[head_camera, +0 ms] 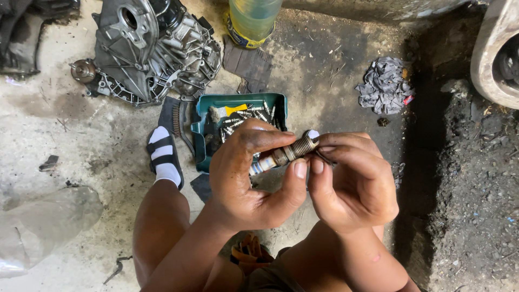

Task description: The person sits on the floor and cleans spark plugs one by one using a small wire brush. They scrub the threaded and tip areas of each plug, then place the cleaned plugs into a green plastic tray. The person repeats this process for multiple spark plugs.

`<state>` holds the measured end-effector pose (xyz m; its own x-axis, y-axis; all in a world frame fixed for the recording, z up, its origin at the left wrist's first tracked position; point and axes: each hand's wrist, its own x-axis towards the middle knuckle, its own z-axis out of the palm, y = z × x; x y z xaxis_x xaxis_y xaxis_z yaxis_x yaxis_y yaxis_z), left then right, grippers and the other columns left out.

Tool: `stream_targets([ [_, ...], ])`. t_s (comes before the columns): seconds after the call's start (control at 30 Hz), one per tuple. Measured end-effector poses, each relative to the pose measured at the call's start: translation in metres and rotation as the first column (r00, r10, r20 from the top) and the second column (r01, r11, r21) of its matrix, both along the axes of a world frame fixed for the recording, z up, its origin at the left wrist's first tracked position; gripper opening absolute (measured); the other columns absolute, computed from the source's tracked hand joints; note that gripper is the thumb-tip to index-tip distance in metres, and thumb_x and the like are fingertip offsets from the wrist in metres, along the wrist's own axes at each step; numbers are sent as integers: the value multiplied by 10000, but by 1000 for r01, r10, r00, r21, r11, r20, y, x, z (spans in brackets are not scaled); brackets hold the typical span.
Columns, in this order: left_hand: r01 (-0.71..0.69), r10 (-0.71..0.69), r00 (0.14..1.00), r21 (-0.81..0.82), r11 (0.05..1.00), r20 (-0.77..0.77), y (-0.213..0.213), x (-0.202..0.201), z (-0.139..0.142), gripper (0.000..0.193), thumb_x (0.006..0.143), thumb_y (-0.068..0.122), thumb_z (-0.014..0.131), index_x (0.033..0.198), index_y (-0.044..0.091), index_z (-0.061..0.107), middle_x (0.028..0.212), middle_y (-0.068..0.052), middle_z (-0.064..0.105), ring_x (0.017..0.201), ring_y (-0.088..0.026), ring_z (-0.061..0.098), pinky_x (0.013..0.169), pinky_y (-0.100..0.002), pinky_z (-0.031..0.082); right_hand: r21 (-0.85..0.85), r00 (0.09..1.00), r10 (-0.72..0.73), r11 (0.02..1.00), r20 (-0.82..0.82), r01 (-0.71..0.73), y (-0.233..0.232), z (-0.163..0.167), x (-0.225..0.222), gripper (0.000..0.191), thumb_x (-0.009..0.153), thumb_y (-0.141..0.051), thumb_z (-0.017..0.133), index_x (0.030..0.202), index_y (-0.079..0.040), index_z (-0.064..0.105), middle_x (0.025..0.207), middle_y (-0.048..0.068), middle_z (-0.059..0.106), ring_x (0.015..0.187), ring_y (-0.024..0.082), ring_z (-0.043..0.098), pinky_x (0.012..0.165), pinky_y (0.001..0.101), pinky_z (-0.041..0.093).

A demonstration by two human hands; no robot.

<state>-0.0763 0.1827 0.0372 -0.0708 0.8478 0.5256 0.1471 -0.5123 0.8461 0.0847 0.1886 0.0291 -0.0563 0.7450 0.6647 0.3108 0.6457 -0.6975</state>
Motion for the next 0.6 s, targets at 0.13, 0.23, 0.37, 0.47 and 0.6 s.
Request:
stream_targets([
  [0.13, 10, -10, 1000, -3, 1000, 3, -1, 2, 1, 308, 983, 87, 752, 1235, 45, 579, 1037, -99, 667, 845, -171, 710, 741, -250, 580, 3, 1000, 1, 1000, 22, -1, -2, 0, -1, 215, 975, 122, 680, 1140, 94, 546, 1076, 225, 671, 929, 255, 692, 832, 317, 585],
  [0.23, -1, 1, 1000, 25, 1000, -9, 0, 3, 1, 313, 977, 86, 749, 1231, 36, 575, 1045, -109, 670, 859, -185, 713, 744, -254, 587, -45, 1000, 10, 999, 13, -9, -4, 1, -2, 212, 997, 121, 668, 1158, 92, 534, 1068, 239, 661, 944, 259, 685, 835, 310, 589],
  [0.37, -5, 6, 1000, 39, 999, -17, 1, 3, 0, 320, 969, 82, 751, 1228, 29, 571, 1039, -113, 673, 856, -191, 713, 737, -257, 588, -50, 1000, 12, 999, 24, -10, -3, 4, -3, 208, 1000, 121, 662, 1158, 91, 530, 1068, 250, 659, 943, 260, 683, 829, 309, 588],
  [0.47, 8, -8, 1000, 41, 999, -6, 1, 4, 0, 326, 978, 80, 751, 1241, 33, 564, 1039, -111, 676, 849, -185, 718, 728, -252, 590, -64, 1000, 0, 998, 0, 0, -3, 6, -4, 200, 970, 112, 658, 1118, 91, 525, 1060, 248, 654, 956, 274, 682, 815, 322, 592],
  [0.6, 6, -5, 1000, 36, 999, -16, 1, 4, 1, 339, 979, 76, 753, 1254, 42, 558, 1040, -105, 676, 846, -180, 726, 722, -250, 593, -56, 999, -36, 998, 13, 37, -2, 8, -6, 205, 961, 104, 669, 1103, 89, 522, 1044, 238, 656, 957, 285, 692, 812, 335, 598],
])
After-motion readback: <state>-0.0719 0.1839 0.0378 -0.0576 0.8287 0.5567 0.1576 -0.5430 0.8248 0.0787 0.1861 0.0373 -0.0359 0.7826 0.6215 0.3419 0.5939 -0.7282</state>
